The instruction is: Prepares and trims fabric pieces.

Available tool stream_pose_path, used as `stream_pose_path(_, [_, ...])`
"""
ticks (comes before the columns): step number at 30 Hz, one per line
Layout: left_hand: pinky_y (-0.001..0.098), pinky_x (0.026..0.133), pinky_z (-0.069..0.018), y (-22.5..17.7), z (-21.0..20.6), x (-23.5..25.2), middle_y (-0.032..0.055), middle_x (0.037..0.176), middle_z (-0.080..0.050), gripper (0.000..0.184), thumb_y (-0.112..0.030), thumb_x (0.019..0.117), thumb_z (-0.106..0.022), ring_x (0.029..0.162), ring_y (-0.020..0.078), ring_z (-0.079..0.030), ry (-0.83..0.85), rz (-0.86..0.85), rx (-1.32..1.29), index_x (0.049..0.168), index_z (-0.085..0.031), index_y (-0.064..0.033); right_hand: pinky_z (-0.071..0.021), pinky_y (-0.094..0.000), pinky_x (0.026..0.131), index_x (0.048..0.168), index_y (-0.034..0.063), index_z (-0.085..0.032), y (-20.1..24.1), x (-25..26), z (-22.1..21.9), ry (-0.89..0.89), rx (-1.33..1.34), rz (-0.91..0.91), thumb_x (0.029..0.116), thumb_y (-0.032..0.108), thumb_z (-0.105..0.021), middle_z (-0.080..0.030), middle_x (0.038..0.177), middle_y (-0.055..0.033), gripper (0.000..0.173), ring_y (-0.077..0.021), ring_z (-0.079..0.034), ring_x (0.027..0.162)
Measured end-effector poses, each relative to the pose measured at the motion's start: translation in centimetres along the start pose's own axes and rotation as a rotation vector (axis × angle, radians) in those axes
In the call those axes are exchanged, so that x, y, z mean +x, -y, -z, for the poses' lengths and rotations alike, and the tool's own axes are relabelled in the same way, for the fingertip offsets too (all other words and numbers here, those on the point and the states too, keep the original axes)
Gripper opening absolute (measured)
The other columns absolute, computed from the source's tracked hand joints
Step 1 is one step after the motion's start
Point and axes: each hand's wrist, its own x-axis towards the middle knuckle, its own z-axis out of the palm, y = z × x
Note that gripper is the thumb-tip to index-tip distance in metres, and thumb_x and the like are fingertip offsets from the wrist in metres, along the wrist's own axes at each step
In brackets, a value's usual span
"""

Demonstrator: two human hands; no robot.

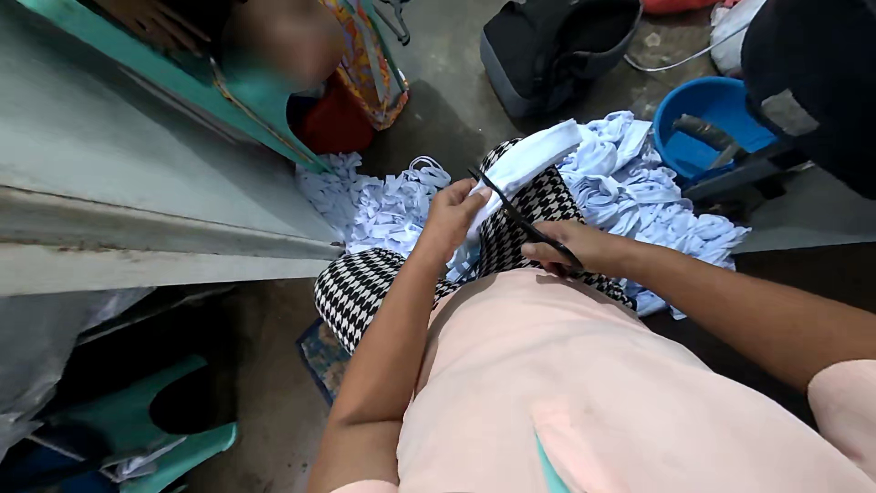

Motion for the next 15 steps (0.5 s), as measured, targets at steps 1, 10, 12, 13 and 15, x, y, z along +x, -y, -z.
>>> stream_pose_path(1, [0.0273,0.07,-0.0526,0.0,0.0,0.0,0.0024,0.083,-0.063,0.017,-0.014,0.1047,-0.053,0.073,0.007,-0.06,0.005,0.005,0.0,0.105,-0.064,-0.0011,-0.0475,-0.0256,0.056,0.105,0.0041,-0.06,0.2,0.1,-0.1,-0.004,0.003,-0.013,0.101,0.05,-0.059,-0.056,0.071,-0.0024,0.046,-0.009,-0.054,0.058])
stream_pose_path(10, [0.0283,0.071,-0.0542,0.8,1.2,0.2,-0.0004,0.084,-0.063,0.021,-0.019,0.1069,-0.046,0.074,0.007,-0.061,-0.13,-0.015,-0.074,0.106,-0.062,-0.0052,-0.0463,-0.0285,0.049,0.088,0.0054,-0.065,-2.5,0.5,0.3,-0.23,-0.249,0.393,0.0925,0.038,-0.074,-0.055,0.063,-0.0008,0.034,-0.0092,-0.052,0.052])
stream_pose_path(12, [0.0273,0.068,-0.054,1.2,2.1,0.2,-0.0024,0.081,-0.061,0.021,-0.019,0.1065,-0.044,0.072,0.0059,-0.06,-0.182,0.001,-0.081,0.102,-0.06,-0.0073,-0.0446,-0.0294,0.053,0.087,0.0038,-0.063,-3.2,0.5,1.7,-0.351,-0.363,0.558,0.0908,0.046,-0.071,-0.054,0.067,-0.0009,0.043,-0.0092,-0.051,0.057])
stream_pose_path(13, [0.0261,0.066,-0.0529,1.4,2.3,0.2,-0.0037,0.079,-0.059,0.022,-0.021,0.1065,-0.043,0.069,0.0052,-0.058,-0.197,0.011,-0.075,0.099,-0.06,-0.0091,-0.0452,-0.0316,0.054,0.087,0.0007,-0.063,-3.5,0.5,2.7,-0.44,-0.372,0.587,0.0899,0.044,-0.071,-0.055,0.068,-0.0033,0.044,-0.0109,-0.052,0.058])
stream_pose_path(15, [0.0254,0.065,-0.0511,1.7,2.2,0.2,-0.0049,0.077,-0.057,0.024,-0.024,0.1072,-0.043,0.068,0.0047,-0.056,-0.195,0.013,-0.051,0.097,-0.06,-0.0109,-0.0493,-0.039,0.059,0.092,-0.0044,-0.064,-5.1,0.7,5.0,-0.64,-0.374,0.539,0.0904,0.039,-0.071,-0.059,0.073,-0.0097,0.044,-0.0171,-0.056,0.063])
